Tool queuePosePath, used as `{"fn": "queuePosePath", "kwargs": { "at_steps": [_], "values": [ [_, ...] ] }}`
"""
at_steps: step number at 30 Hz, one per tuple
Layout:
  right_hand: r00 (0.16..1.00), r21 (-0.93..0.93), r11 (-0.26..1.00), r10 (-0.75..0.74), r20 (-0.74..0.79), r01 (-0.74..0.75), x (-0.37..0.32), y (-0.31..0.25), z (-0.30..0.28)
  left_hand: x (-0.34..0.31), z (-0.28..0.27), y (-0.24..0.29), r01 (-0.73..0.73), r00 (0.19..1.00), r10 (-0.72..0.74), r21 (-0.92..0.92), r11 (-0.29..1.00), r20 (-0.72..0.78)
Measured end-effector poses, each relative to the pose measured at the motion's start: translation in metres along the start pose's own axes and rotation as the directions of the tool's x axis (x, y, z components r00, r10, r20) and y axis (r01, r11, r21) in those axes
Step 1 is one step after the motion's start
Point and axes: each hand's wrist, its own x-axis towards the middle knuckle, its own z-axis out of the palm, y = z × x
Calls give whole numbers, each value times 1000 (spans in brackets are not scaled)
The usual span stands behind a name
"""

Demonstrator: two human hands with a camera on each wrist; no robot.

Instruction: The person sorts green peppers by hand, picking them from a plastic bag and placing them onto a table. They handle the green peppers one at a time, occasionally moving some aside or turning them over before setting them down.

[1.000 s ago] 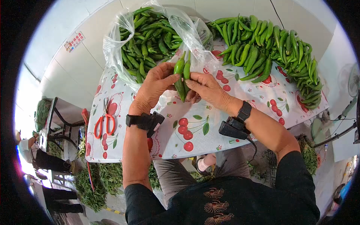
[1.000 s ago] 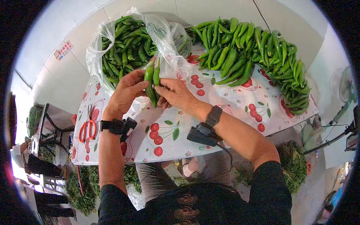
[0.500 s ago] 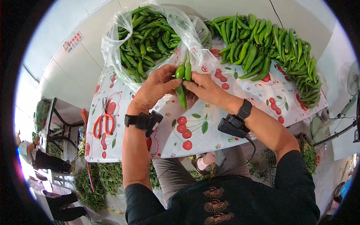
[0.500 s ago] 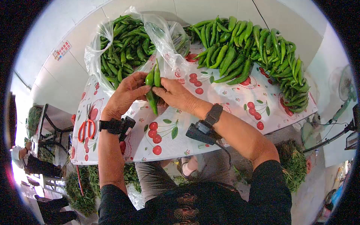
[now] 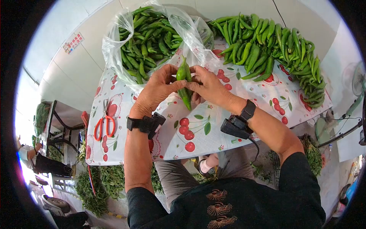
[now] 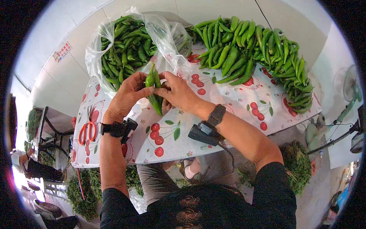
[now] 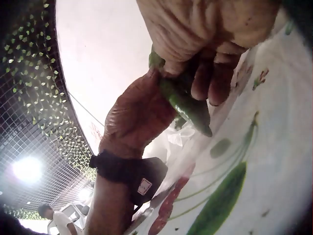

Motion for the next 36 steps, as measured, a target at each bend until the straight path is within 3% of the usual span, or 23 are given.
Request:
{"fn": "queuePosePath", "kwargs": {
  "at_steps": [3, 5, 6, 7, 9, 15, 18, 22, 24, 27, 31, 33, 35, 36],
  "values": [
    [1000, 24, 1000, -16, -3, 16, 3, 7, 0, -3, -5, -2, 0, 1000, 0, 30, 1000, -1],
    [954, -151, 945, -297, -36, 289, 8, 20, 0, 1, 1, -4, -21, 999, 18, -53, 998, -50],
    [994, -36, 994, -108, -21, 107, 1, 5, 0, -1, 4, 2, -4, 997, 0, -50, 999, -76],
    [996, -39, 996, -85, -10, 84, 4, 12, -1, -2, 5, 7, 15, 994, -19, -43, 999, -110],
    [941, -166, 931, -335, -36, 325, 10, 21, 1, 0, 5, 5, 2, 993, -8, -47, 999, -115],
    [987, 93, 986, -126, -97, 135, 5, 13, 0, 0, 7, 6, 22, 991, -27, -40, 999, -132],
    [995, 27, 995, -92, -36, 93, -1, 2, -1, 2, 10, 3, 43, 988, -34, 58, 997, -152],
    [994, 73, 992, -106, -25, 107, 0, 7, -2, 4, 12, -6, -15, 989, 15, 3, 1000, -148],
    [999, 184, 982, 40, 37, -46, -2, 3, -4, 3, 12, -7, 43, 990, -34, 66, 997, -135],
    [999, 303, 953, 33, 0, -31, 0, 5, -1, 1, 16, 2, 35, 991, -26, 69, 997, -130],
    [997, 297, 954, -25, -74, 46, 2, 13, -2, -3, 22, 6, 12, 993, -15, -22, 1000, -118],
    [986, 343, 933, -58, -155, 109, 1, 6, -3, -6, 24, 17, 31, 996, -24, 89, 996, -87],
    [987, 296, 953, -8, -158, 55, -3, -4, -8, -6, 26, 19, 86, 994, -77, 113, 990, -83],
    [986, 250, 968, 43, -160, -2, -4, -8, -10, -3, 22, 10, 54, 999, -54, 117, 992, -1]
  ]
}}
